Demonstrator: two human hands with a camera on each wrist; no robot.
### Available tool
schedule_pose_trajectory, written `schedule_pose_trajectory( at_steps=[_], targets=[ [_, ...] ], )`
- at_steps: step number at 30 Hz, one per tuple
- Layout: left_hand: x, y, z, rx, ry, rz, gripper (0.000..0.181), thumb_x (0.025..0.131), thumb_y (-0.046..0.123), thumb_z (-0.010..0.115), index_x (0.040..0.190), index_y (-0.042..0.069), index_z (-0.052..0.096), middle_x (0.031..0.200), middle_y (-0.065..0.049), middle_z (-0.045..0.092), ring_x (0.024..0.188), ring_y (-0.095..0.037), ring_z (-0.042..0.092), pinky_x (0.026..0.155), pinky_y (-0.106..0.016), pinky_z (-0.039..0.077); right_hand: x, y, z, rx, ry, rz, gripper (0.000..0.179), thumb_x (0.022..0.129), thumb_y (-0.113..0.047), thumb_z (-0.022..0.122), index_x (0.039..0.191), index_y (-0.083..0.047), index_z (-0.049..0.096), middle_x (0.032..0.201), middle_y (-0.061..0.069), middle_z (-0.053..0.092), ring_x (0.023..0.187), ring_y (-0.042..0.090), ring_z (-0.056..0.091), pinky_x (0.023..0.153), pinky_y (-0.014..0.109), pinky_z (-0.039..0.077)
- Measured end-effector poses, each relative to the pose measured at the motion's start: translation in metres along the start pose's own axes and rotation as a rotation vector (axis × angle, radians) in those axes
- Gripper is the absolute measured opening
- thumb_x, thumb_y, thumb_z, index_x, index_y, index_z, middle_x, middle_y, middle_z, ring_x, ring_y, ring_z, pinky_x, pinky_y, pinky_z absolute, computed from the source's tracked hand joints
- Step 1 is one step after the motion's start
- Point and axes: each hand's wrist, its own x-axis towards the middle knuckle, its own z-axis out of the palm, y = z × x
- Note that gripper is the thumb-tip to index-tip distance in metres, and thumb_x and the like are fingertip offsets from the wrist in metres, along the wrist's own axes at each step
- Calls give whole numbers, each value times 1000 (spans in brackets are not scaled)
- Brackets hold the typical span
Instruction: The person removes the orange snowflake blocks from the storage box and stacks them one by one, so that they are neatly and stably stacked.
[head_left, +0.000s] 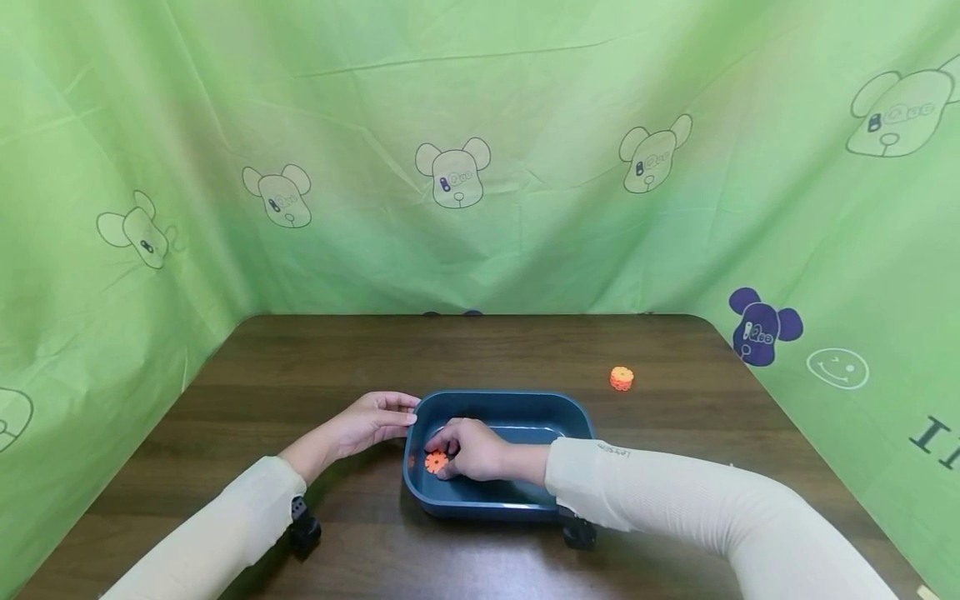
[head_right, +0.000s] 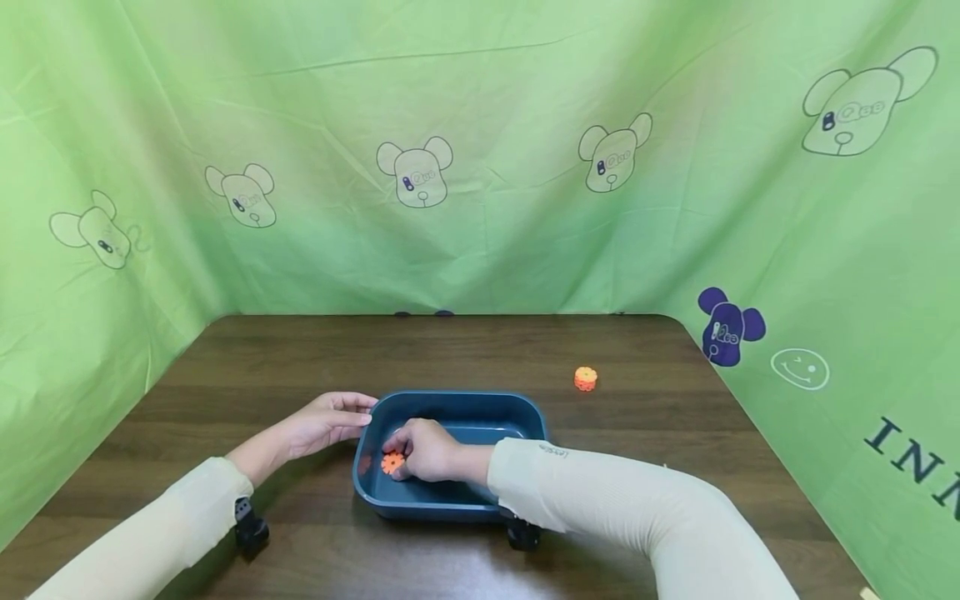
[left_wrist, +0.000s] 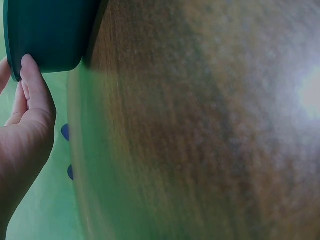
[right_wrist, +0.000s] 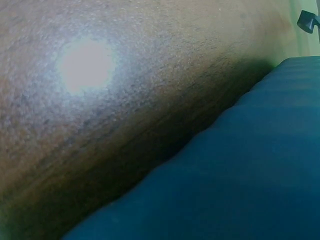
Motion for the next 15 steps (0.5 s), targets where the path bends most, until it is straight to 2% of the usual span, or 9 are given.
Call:
schedule_pose_trajectory(
  at_steps=[6,15],
  targets=[
    [0,0,0,3,23,-9,39,94,3,62,129,-12,52,109,-12,64,97,-20,65,92,-35,51,2,1,0,12,-21,-3,29,79,-4,79,107,-8,74,91,-5,63,84,13,52,75,26,46],
    [2,-2,0,-20,5,14,38,94,-2,57,129,-16,49,107,-11,65,96,-17,65,89,-34,52,1,1,-2,-11,-22,-34,27,79,-4,79,105,-8,74,88,-5,62,80,10,54,73,24,48]
  ],
)
